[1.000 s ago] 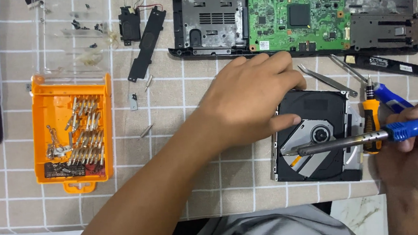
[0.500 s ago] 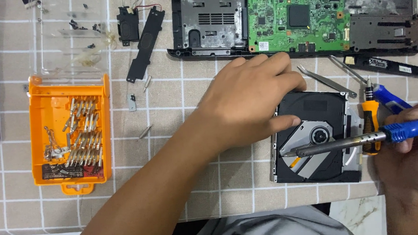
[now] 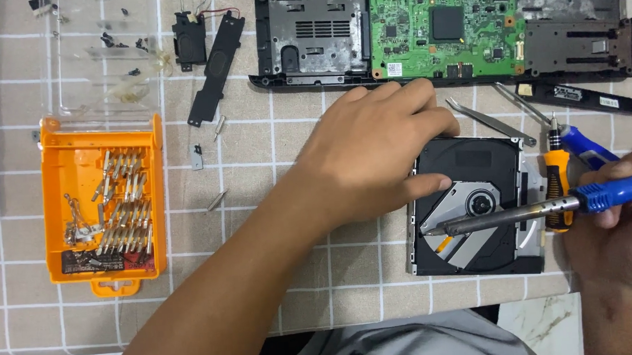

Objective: Disassembling a laptop's internal disk drive using a soldering iron and screwdrivers on a repair bench.

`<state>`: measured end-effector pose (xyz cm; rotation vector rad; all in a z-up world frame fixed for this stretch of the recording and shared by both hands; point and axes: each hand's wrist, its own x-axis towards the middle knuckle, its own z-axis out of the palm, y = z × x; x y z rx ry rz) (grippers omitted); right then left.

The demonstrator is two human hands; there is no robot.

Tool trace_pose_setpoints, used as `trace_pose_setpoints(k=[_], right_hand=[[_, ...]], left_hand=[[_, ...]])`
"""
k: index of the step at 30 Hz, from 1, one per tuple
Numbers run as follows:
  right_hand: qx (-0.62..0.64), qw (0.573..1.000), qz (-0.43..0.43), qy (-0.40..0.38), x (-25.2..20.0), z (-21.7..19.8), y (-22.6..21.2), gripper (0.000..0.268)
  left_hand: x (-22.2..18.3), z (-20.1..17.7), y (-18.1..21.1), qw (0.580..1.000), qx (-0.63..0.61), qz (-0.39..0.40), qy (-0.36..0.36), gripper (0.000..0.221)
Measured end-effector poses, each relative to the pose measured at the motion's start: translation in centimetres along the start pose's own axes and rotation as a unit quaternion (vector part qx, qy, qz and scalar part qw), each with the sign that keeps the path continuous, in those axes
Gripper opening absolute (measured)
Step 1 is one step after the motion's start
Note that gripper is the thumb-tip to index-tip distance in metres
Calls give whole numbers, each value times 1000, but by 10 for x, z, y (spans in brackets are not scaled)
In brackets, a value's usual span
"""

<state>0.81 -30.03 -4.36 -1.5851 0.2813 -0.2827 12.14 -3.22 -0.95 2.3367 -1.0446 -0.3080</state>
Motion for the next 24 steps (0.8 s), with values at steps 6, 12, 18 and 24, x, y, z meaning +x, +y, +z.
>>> trace_pose_setpoints(k=[6, 12, 18, 24], right_hand=[[-4, 1000, 3, 30, 0, 4, -3, 33], [-16, 1000, -6, 12, 1, 1, -1, 34], [-7, 1000, -6, 6, 1, 8, -7, 35], [8, 1000, 0, 23, 1, 1, 1, 33]], left_hand=[[1, -1, 0, 1000, 1, 0, -8, 48], [0, 1, -1, 1000, -1, 3, 3, 46], [0, 0, -1, 1000, 2, 6, 2, 47], [-1, 0, -1, 1000, 0, 7, 3, 47]])
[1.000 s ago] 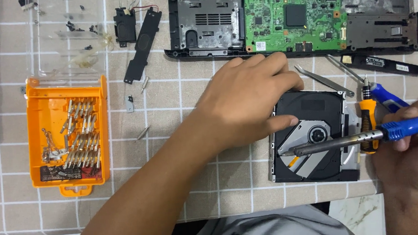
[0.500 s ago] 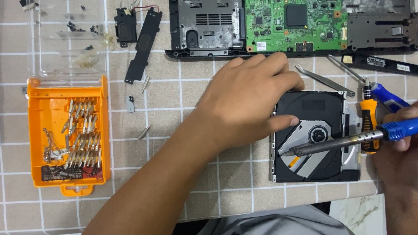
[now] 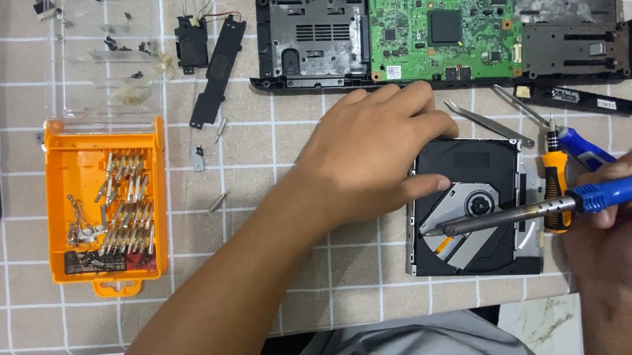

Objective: Disassembling a laptop's internal disk drive using a soldering iron and screwdrivers on a repair bench.

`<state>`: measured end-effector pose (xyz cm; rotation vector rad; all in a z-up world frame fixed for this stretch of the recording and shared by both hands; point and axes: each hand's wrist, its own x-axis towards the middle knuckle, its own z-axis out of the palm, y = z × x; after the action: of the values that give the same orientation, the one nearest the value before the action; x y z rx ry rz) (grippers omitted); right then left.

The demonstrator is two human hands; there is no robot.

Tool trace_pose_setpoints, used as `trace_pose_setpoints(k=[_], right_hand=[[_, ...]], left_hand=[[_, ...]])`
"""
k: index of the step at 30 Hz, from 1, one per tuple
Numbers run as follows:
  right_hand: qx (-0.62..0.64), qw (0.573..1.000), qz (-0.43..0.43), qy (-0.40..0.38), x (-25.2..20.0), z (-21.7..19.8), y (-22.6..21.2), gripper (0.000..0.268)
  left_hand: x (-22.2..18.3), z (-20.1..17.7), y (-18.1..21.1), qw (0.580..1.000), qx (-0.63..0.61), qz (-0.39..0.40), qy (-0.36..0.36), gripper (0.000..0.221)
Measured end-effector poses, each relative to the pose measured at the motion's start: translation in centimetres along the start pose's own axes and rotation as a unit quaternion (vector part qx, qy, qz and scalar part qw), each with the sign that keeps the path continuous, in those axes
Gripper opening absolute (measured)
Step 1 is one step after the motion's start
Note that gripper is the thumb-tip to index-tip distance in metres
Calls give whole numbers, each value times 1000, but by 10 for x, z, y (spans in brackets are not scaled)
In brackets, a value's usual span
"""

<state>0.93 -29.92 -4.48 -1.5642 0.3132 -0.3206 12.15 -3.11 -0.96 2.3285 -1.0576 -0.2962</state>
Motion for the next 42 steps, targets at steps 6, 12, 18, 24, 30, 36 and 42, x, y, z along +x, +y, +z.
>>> trace_pose_setpoints(k=[6, 12, 18, 24, 30, 36, 42], right_hand=[[5, 1000, -1, -14, 0, 11, -8, 37], [-12, 1000, 14, -5, -1, 7, -9, 36], [-8, 1000, -9, -14, 0, 2, -2, 34], [-26, 1000, 10, 5, -1, 9, -9, 36], [-19, 1000, -2, -9, -1, 9, -8, 38], [-12, 1000, 4, -2, -2, 9, -7, 38], [-7, 1000, -6, -15, 1, 6, -4, 37]], left_hand=[[0, 1, -1, 1000, 1, 2, 5, 46], [1, 1, -1, 1000, 0, -1, -1, 46], [0, 2, -1, 1000, -4, 1, 4, 47], [1, 0, 0, 1000, -3, -4, -5, 47], [1, 0, 0, 1000, 2, -4, -8, 45], [0, 2, -1, 1000, 4, 1, 4, 45], [1, 4, -2, 1000, 7, 7, 12, 45]])
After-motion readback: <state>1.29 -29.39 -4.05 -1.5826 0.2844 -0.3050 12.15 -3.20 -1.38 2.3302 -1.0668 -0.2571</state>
